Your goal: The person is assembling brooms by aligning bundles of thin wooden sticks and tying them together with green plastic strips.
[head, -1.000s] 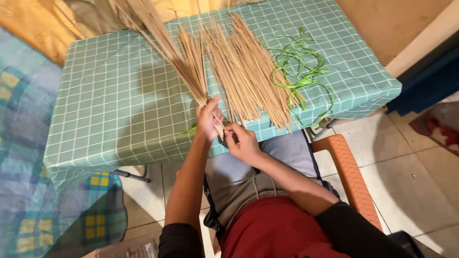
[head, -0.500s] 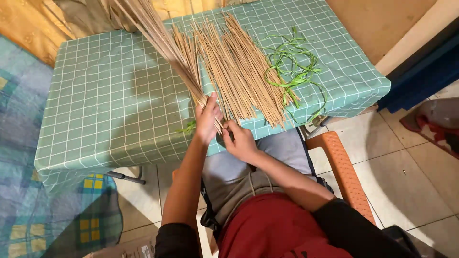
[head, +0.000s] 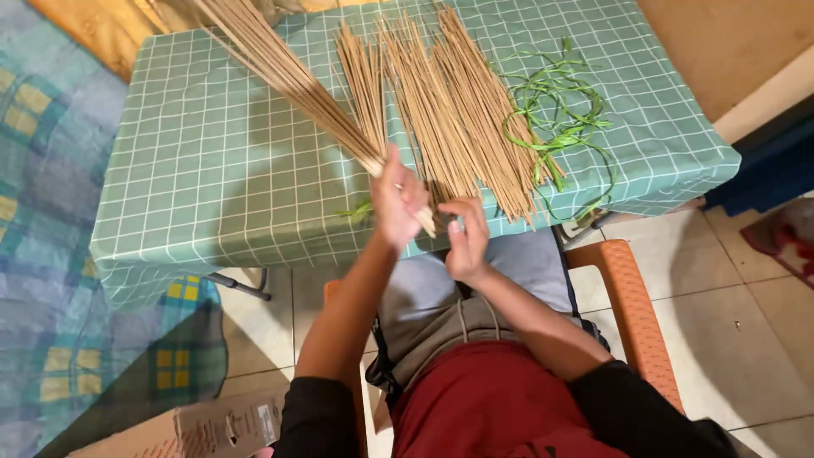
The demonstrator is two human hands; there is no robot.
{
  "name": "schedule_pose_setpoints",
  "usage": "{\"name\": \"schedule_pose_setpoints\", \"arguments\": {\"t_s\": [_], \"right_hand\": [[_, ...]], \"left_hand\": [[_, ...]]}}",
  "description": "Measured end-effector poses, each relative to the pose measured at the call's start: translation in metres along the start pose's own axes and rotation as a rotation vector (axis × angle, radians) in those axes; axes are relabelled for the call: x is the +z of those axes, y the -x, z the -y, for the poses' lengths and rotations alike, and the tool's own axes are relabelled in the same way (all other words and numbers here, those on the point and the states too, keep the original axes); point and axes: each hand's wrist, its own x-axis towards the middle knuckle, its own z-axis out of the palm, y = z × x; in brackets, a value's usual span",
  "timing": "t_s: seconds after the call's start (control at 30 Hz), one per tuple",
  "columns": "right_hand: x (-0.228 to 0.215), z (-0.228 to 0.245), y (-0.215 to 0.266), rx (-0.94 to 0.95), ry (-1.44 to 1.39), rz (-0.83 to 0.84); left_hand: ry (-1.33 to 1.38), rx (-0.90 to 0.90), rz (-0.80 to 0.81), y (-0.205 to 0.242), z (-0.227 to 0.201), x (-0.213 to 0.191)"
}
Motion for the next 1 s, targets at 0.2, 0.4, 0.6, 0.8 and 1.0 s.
{"name": "schedule_pose_setpoints", "arguments": {"t_s": [0.2, 0.4, 0.6, 0.8, 1.0], "right_hand": [[0.002, -0.011, -0.005, 0.051, 0.118, 0.063], [-0.006, 0.01, -0.016, 0.293, -0.082, 0.217], [-0.01, 0.044, -0.041, 0.59, -0.143, 0.446], [-0.022, -0.008, -0.035, 0.426, 0.171, 0.609], [-0.042, 0.014, -0.103, 0.262, 0.4, 0.939]], "left_hand": [[-0.272, -0.001, -0.29, 0.023, 0.041, 0.025], [-0.146, 0.105, -0.138, 0.017, 0.029, 0.019], [-0.418, 0.194, -0.01, -0.008, 0.035, -0.014], [-0.465, 0.028, 0.005, -0.011, 0.027, -0.019], [-0.559, -0.181, -0.017, -0.018, 0.028, -0.037]]}}
